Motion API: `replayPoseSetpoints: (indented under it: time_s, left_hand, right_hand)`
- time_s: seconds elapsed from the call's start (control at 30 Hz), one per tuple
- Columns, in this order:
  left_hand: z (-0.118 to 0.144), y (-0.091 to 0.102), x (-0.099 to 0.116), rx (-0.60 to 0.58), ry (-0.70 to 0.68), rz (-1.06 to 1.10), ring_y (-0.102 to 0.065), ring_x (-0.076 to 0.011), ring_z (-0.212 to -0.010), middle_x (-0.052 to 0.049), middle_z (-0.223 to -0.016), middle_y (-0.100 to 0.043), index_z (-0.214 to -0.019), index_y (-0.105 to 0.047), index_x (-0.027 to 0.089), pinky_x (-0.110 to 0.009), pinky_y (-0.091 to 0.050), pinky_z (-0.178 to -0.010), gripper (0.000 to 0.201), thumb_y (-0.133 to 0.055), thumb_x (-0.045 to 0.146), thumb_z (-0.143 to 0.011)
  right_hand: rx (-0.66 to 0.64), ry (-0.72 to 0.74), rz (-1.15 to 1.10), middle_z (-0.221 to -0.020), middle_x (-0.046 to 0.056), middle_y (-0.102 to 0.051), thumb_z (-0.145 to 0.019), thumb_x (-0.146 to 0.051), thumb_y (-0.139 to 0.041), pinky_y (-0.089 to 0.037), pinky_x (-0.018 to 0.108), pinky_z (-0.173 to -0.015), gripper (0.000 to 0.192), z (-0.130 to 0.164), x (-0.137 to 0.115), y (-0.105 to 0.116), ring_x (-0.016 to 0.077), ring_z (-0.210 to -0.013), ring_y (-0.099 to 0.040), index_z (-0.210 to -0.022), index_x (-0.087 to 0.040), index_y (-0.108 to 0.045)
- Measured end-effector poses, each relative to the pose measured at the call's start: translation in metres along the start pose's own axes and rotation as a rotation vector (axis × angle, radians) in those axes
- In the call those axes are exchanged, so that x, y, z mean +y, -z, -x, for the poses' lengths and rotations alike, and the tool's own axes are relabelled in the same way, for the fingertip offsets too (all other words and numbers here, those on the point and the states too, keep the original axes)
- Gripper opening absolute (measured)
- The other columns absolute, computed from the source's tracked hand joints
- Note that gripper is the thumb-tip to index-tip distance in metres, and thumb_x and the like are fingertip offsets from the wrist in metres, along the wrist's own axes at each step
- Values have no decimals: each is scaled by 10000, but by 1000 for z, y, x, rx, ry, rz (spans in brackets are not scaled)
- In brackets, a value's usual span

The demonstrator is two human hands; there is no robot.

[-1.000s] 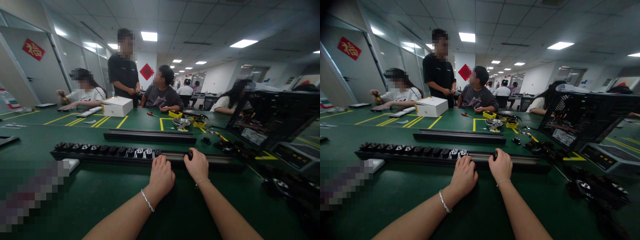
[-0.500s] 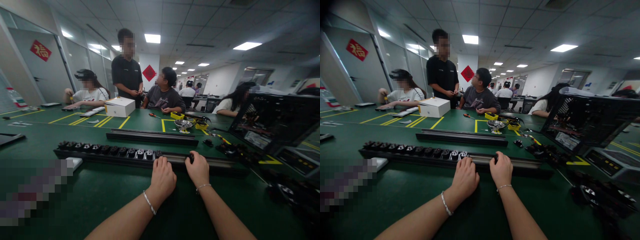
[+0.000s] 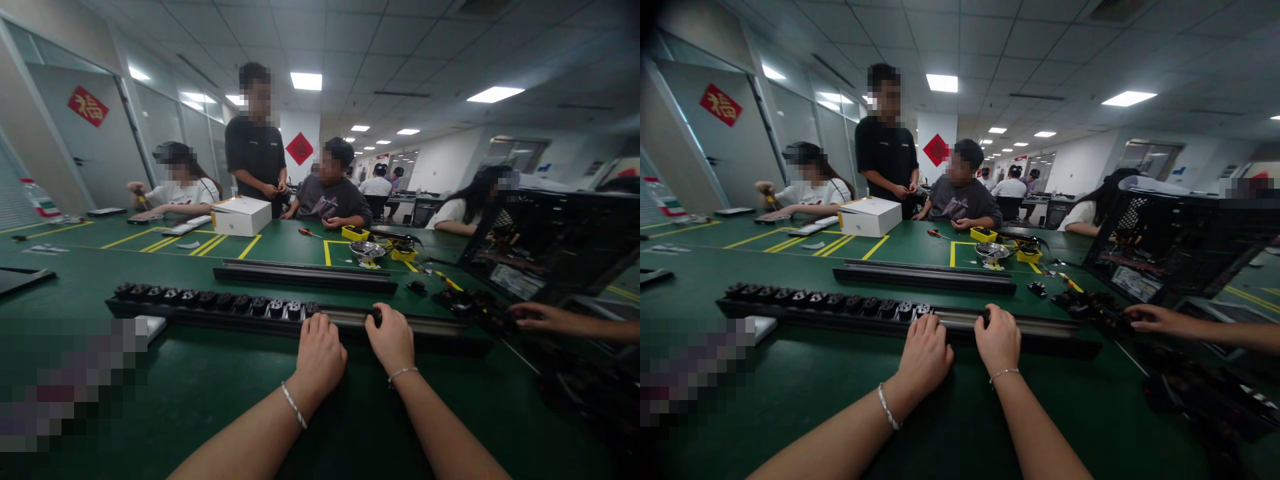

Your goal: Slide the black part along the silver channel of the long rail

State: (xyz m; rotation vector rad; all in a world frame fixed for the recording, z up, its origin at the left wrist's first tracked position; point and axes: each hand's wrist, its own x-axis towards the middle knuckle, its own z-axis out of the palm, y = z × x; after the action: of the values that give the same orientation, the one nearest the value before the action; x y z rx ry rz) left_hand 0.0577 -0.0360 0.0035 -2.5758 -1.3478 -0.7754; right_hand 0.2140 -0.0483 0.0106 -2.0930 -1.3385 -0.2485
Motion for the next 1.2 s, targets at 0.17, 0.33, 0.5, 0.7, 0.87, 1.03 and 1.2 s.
replayPoseSetpoints:
  time_s: [0.17, 0.33, 0.5, 0.7, 0.87, 1.03, 1.2]
  left_hand:
    - [2, 0, 1, 23, -93, 85, -473, -249, -1111, -104, -1166, -559, -1017, -568, 152, -412, -332, -1022, 229, -493, 199, -805]
    - [3, -3, 3, 12, -116, 181, -483, -234, -1137, -85, -1195, -566, -1199, -490, 184, -423, -295, -1066, 396, -483, 184, -803]
    - [3, -4, 2, 11, -113, 185, -480, -238, -1142, -81, -1196, -571, -1203, -503, 187, -427, -283, -1076, 398, -484, 195, -806]
    - [3, -3, 3, 6, -105, 176, -481, -235, -1140, -74, -1192, -572, -1194, -510, 188, -417, -284, -1075, 389, -476, 185, -807]
    - [3, -2, 3, 2, -105, 187, -481, -230, -1130, -69, -1179, -573, -1189, -509, 185, -410, -282, -1077, 392, -486, 179, -798]
    - [3, -3, 3, -1, -104, 182, -478, -228, -1133, -71, -1179, -573, -1190, -510, 182, -408, -277, -1080, 394, -493, 179, -796]
    - [3, -4, 2, 2, -100, 181, -474, -223, -1132, -67, -1186, -566, -1193, -503, 181, -407, -277, -1079, 392, -485, 178, -801]
  right_hand:
    - [31, 9, 39, -1035, 63, -661, -807, -326, -480, -325, 360, -890, 261, -1, 1, 1, 225, -1039, -524, -993, -203, -616]
    - [40, 12, 52, -1005, 57, -667, -798, -343, -494, -321, 354, -897, 269, -3, 3, 1, 215, -1000, -536, -995, -210, -621]
    - [42, -5, 62, -998, 66, -668, -801, -340, -478, -321, 348, -896, 312, -3, 3, 1, 226, -1002, -542, -1053, -194, -591]
    - [26, -28, 66, -1022, 71, -665, -819, -324, -458, -321, 354, -913, 324, -2, 1, 4, 234, -1038, -539, -1088, -183, -569]
    - [12, -38, 68, -1035, 71, -662, -828, -301, -440, -328, 359, -915, 321, -2, -1, 6, 230, -1035, -541, -1098, -182, -567]
    - [30, -26, 83, -1064, 86, -654, -823, -295, -444, -322, 365, -927, 329, -2, 1, 5, 239, -1064, -527, -1102, -171, -566]
    - [36, -25, 111, -1043, 90, -657, -820, -296, -444, -327, 369, -928, 341, -2, 3, 5, 237, -1048, -536, -1112, -161, -559]
